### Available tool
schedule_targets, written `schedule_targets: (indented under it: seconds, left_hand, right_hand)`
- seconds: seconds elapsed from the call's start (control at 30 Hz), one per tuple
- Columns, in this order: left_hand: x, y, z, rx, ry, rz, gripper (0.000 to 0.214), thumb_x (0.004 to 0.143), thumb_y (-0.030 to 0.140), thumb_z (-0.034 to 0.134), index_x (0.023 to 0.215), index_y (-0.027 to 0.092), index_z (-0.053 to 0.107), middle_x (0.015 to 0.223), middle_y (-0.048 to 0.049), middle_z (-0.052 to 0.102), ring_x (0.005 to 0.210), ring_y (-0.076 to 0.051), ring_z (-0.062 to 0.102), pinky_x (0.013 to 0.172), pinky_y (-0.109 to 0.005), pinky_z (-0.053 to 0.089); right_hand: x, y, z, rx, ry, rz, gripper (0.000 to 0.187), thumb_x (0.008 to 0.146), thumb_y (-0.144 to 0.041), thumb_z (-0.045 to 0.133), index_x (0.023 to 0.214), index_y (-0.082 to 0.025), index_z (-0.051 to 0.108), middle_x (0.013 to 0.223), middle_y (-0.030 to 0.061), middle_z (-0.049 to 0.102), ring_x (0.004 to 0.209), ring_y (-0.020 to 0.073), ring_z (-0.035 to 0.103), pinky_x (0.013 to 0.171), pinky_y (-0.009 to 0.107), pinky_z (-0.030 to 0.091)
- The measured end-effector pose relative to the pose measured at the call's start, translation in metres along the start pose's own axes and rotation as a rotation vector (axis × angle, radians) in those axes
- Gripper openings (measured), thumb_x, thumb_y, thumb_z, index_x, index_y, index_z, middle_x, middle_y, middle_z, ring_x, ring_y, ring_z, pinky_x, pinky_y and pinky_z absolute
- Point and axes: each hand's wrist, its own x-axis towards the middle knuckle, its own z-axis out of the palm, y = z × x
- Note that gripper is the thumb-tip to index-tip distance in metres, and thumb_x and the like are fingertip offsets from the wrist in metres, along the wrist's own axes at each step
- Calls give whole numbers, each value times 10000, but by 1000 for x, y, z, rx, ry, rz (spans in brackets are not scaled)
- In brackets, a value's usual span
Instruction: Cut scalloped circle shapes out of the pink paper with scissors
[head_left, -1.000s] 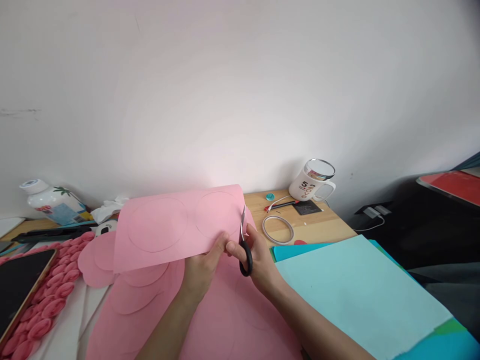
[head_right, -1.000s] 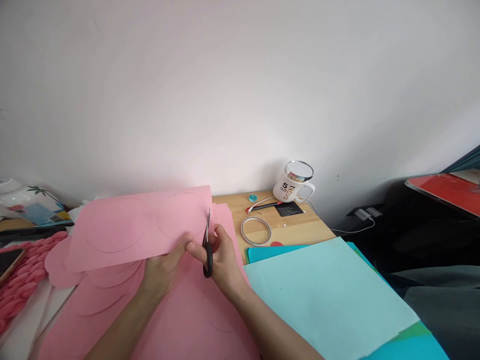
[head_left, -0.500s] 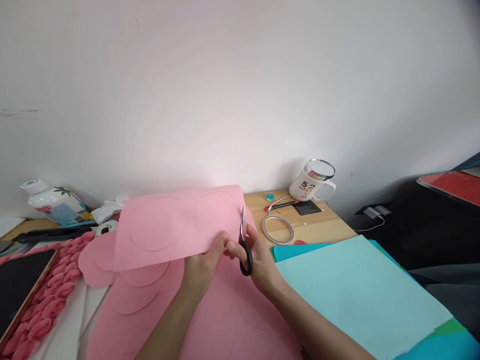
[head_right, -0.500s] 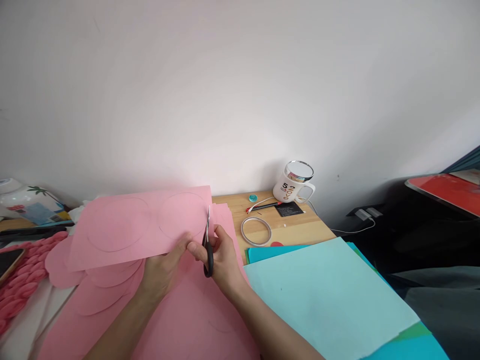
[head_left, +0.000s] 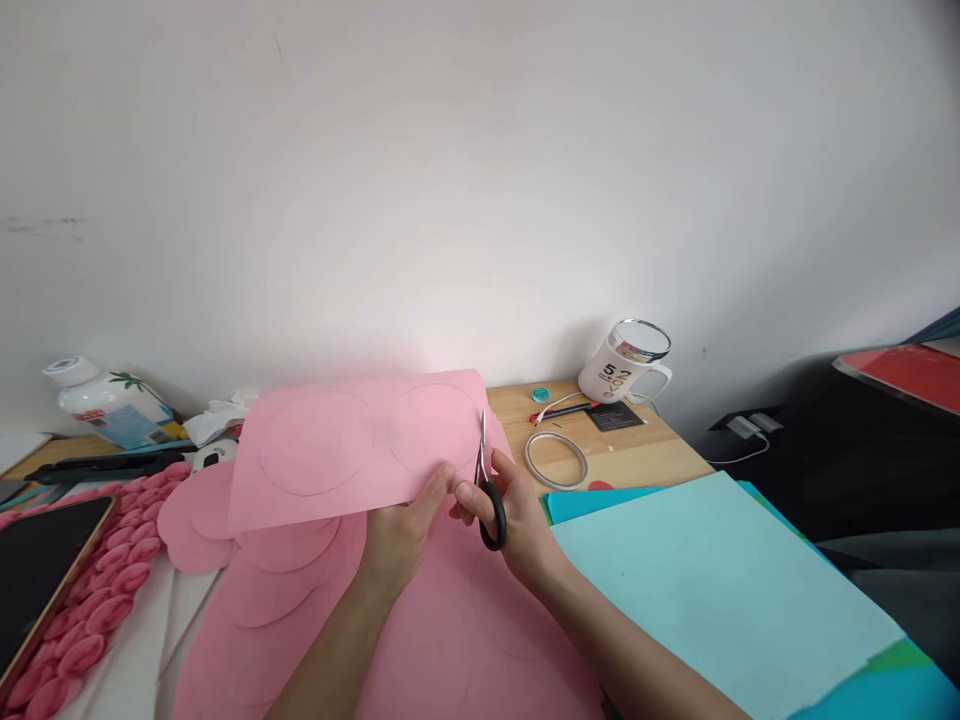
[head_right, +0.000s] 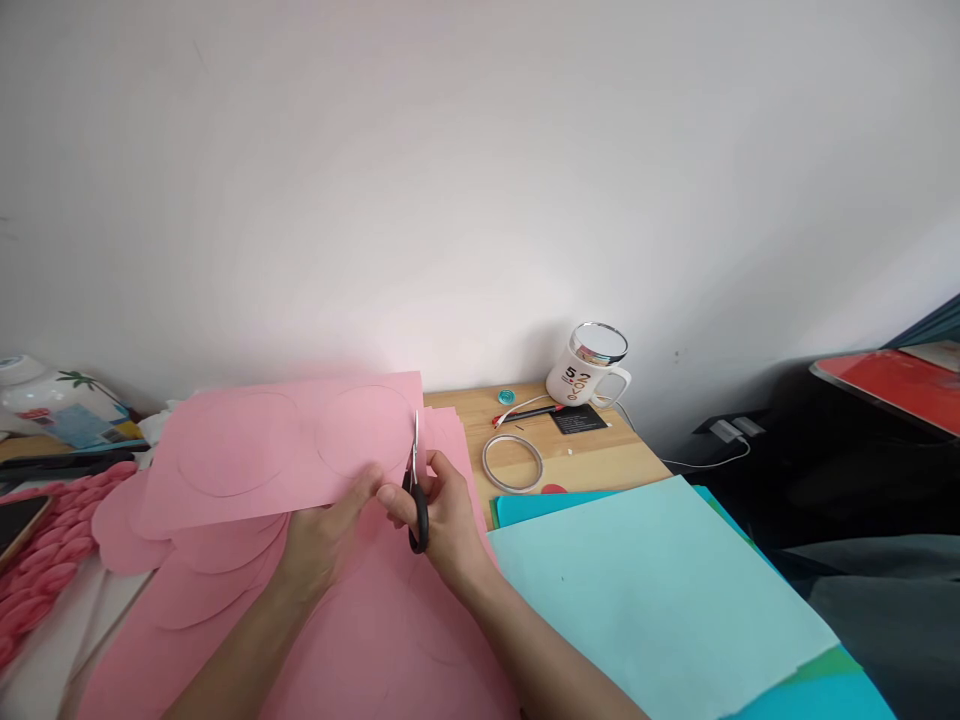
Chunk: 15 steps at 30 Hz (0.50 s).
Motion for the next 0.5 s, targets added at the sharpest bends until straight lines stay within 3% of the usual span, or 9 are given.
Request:
schedule_targets:
  seconds: [0.37,0.43,0.5]
  left_hand:
    - [0,-3,1,-31,111,-14,241,731,236,585,502,184,533,411,33,521,361,-144,509,371,-294,445]
    - [0,-7,-2,-5,174,1,180,704,225,621,551,188,534,430,57,502,375,-127,505,416,-286,469]
    - [1,-11,-6,88,252,38,89,682,234,652,664,180,583,533,38,568,517,-145,579,572,-294,515]
  right_hand:
    - [-1,1,4,-4,4,37,358,638,-402,707,779,-191,455,478,-71,501,442,101,460,445,224,345]
    - [-1,1,3,36,-11,47,399,614,-392,733,827,-196,458,500,-75,499,466,102,457,466,226,350]
    - [0,2,2,100,-31,38,467,575,-371,768,876,-203,452,543,-74,496,511,105,456,494,225,348]
